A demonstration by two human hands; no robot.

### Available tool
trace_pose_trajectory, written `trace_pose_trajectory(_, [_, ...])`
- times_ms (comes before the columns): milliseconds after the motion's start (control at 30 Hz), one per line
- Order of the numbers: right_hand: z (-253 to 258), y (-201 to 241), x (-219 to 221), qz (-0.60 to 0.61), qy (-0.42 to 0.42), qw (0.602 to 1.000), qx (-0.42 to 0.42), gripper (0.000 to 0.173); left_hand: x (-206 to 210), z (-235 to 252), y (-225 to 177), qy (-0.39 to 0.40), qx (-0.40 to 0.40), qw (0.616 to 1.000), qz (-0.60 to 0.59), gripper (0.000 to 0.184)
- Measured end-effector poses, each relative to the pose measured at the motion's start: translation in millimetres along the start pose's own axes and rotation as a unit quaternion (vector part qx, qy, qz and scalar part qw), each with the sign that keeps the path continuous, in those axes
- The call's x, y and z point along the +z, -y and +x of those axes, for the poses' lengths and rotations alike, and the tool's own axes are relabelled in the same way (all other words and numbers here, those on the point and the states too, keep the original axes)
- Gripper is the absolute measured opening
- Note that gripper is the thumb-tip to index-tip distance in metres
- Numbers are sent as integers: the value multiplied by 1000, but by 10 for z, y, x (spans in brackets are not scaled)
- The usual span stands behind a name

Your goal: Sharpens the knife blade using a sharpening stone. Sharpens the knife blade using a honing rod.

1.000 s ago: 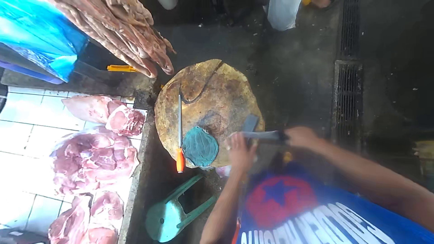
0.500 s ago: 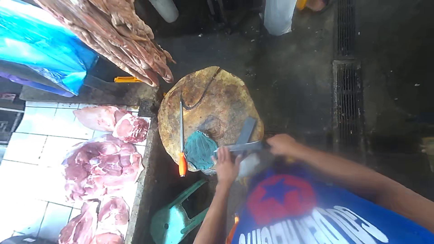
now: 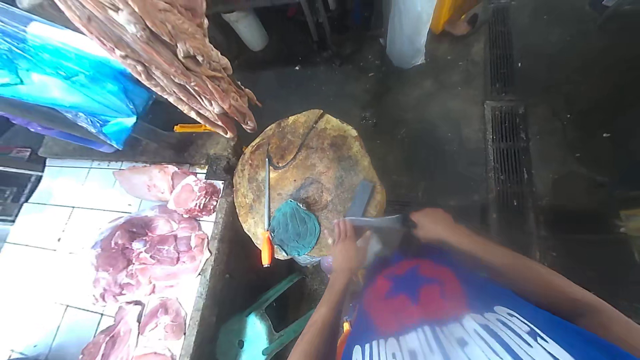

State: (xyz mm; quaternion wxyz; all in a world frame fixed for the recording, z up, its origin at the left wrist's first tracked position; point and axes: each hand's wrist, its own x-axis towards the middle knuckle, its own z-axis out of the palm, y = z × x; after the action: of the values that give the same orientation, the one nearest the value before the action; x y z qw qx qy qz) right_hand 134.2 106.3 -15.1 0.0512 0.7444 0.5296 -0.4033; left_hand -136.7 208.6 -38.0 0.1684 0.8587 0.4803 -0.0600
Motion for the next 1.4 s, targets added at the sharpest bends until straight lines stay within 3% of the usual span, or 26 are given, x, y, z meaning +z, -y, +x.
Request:
trace_pose_trajectory(167, [-373,-708,-75,14,-81,988,132,41,267,700,-707,-35,146,989,-5,80])
trace_pose_trajectory(400, [-231,-174,77,5,-12,999,49,43,104,74,-157,9,40,999,-2,92])
trace_pose_trajectory(467, [-300,-333,112,27,-32,996,77,45,51,251,-321,29,69,997,-6,87])
trace_pose_trajectory(600, [-565,-499,155,54,-82,979,178,50,218,806,-623,-3,194,981,-13,76])
trace_pose_trajectory(667, [-598,-337,168,50,-66,982,168,52,241,690,-521,-13,178,984,-22,78])
trace_pose_trajectory(767, [-486,-138,258,33,-35,994,100,51,171,192,-227,-4,88,996,-3,88])
trace_pose_trajectory(833, [-483,-166,301,37,-34,994,96,50,98,105,-263,21,73,997,5,92])
trace_pose_trajectory(933, [-599,-335,300,78,-59,982,161,54,104,539,-588,30,135,990,-13,86])
trace_pose_trajectory(1033, [-642,-295,305,76,-73,975,194,53,197,753,-644,14,179,984,-6,82])
trace_pose_trajectory(1200, [-429,-301,274,-6,-71,994,84,46,256,45,-401,-27,74,996,34,96])
trace_pose_trajectory(1333, [-433,-521,86,4,-121,984,133,46,190,545,-770,-5,96,995,2,89])
trace_pose_trajectory(1400, [-410,-516,39,-6,-125,981,146,46,250,719,-761,-18,118,993,1,86])
